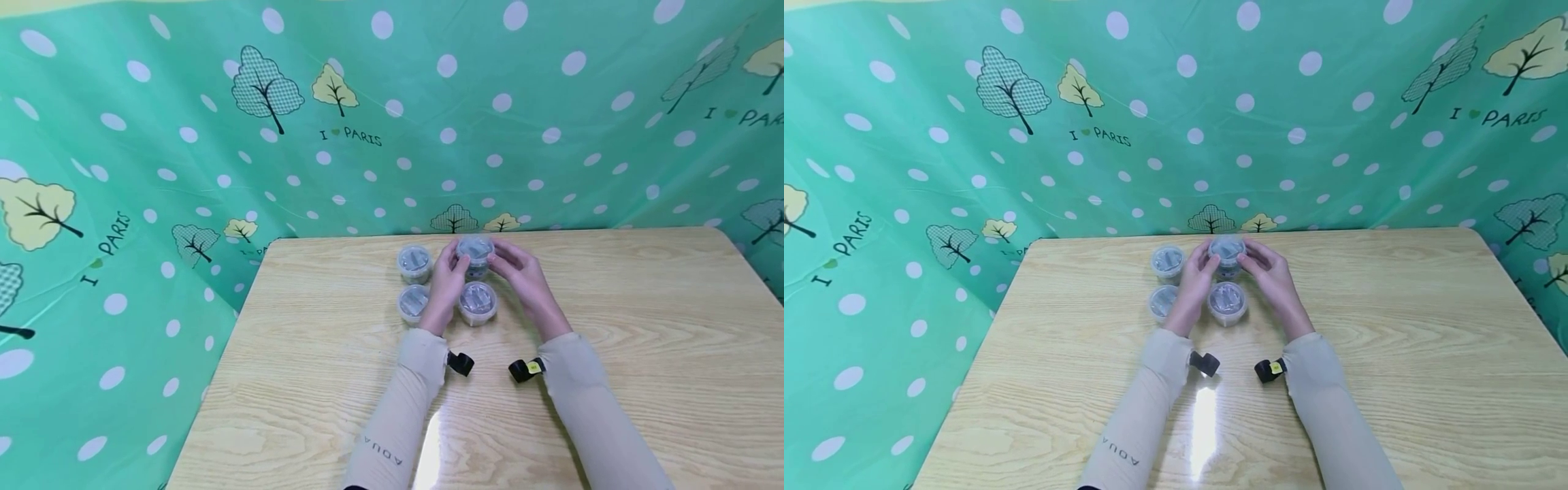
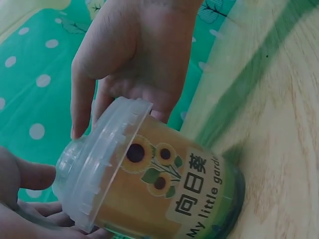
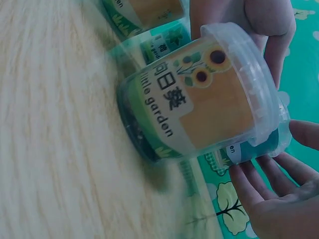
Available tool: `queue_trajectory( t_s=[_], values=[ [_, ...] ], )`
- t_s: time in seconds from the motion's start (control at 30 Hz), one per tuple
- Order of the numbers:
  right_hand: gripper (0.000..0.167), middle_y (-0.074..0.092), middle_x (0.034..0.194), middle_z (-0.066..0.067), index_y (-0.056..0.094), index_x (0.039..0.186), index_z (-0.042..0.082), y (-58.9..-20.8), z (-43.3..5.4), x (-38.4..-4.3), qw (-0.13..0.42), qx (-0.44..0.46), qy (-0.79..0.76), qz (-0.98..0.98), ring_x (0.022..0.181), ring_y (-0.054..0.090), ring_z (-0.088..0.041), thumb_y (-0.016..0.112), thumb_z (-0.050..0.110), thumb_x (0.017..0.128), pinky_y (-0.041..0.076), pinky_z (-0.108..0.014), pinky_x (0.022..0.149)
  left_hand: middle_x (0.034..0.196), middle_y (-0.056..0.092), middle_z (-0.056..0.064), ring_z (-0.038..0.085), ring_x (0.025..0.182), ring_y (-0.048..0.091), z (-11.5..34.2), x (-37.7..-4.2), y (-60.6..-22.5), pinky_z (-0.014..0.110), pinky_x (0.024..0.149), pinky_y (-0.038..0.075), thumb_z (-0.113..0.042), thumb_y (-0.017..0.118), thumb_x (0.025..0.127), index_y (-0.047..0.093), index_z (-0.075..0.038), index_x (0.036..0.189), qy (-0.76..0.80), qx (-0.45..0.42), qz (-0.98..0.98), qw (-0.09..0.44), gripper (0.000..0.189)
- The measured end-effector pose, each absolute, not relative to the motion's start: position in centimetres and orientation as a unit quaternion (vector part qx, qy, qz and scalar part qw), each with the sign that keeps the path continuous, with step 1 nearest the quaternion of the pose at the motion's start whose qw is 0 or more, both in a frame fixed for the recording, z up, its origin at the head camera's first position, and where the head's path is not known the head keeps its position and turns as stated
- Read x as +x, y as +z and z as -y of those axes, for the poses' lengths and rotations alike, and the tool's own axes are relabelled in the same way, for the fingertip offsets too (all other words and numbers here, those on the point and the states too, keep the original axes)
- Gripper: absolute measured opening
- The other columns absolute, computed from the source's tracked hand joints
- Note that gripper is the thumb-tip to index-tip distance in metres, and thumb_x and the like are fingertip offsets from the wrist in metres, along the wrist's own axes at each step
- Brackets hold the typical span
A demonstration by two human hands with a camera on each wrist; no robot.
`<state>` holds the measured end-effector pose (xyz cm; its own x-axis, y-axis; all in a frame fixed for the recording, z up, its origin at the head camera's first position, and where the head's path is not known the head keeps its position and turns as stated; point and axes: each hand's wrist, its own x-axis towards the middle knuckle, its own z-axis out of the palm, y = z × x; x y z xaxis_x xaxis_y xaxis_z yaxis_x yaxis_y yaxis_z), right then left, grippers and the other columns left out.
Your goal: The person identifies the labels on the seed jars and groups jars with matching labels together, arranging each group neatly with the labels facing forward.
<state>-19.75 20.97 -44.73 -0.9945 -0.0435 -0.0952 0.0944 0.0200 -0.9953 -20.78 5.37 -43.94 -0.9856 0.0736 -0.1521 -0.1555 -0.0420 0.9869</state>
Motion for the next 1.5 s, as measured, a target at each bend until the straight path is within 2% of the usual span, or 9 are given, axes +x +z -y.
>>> queue_trajectory(
  t_s=[0.2,0.47,0.8,1.1,1.5],
  values=[
    [0.059,0.039,0.155,-0.015,0.036,0.153,0.009,-45.1,-21.2,-19.9,0.058,0.024,-0.7,-0.711,0.14,0.042,-0.028,0.058,0.028,0.101,0.038,-0.036,0.116,0.157,0.039,0.01,0.024,0.145,0.036,-5.9,-20.8,-44.2,0.035,0.12,0.03,-0.018,0.049,0.104,0.036,-0.01,0.153,0.72,-0.049,-0.687,0.082,0.051],
    [0.058,0.039,0.156,-0.013,0.035,0.153,0.011,-45.7,-21.6,-20.2,0.076,0.04,-0.694,-0.715,0.141,0.04,-0.027,0.057,0.024,0.101,0.035,-0.035,0.118,0.154,0.043,0.011,0.026,0.142,0.04,-6.5,-20.9,-44.7,0.037,0.119,0.032,-0.014,0.05,0.103,0.038,-0.009,0.151,0.719,-0.075,-0.686,0.083,0.05],
    [0.056,0.041,0.155,-0.013,0.037,0.153,0.013,-46.4,-21.6,-20.5,0.053,0.033,-0.655,-0.753,0.141,0.041,-0.029,0.057,0.024,0.102,0.034,-0.04,0.119,0.154,0.042,0.013,0.027,0.142,0.04,-7.1,-20.9,-45.4,0.038,0.119,0.033,-0.015,0.045,0.105,0.036,-0.01,0.152,0.708,-0.075,-0.699,0.075,0.049],
    [0.057,0.04,0.155,-0.016,0.036,0.153,0.011,-46.7,-21.5,-20.5,0.052,0.026,-0.656,-0.753,0.142,0.04,-0.031,0.058,0.018,0.101,0.033,-0.041,0.119,0.156,0.04,0.012,0.027,0.143,0.039,-7.1,-21.2,-45.7,0.038,0.119,0.032,-0.012,0.045,0.104,0.035,-0.009,0.153,0.699,-0.073,-0.708,0.072,0.05],
    [0.057,0.039,0.155,-0.017,0.035,0.154,0.01,-46.5,-21.5,-20.4,0.054,0.024,-0.663,-0.746,0.143,0.039,-0.032,0.056,0.018,0.101,0.034,-0.04,0.119,0.155,0.041,0.012,0.027,0.142,0.04,-7.2,-21.3,-45.8,0.038,0.119,0.033,-0.01,0.046,0.103,0.036,-0.009,0.152,0.698,-0.074,-0.709,0.069,0.05]
  ],
)
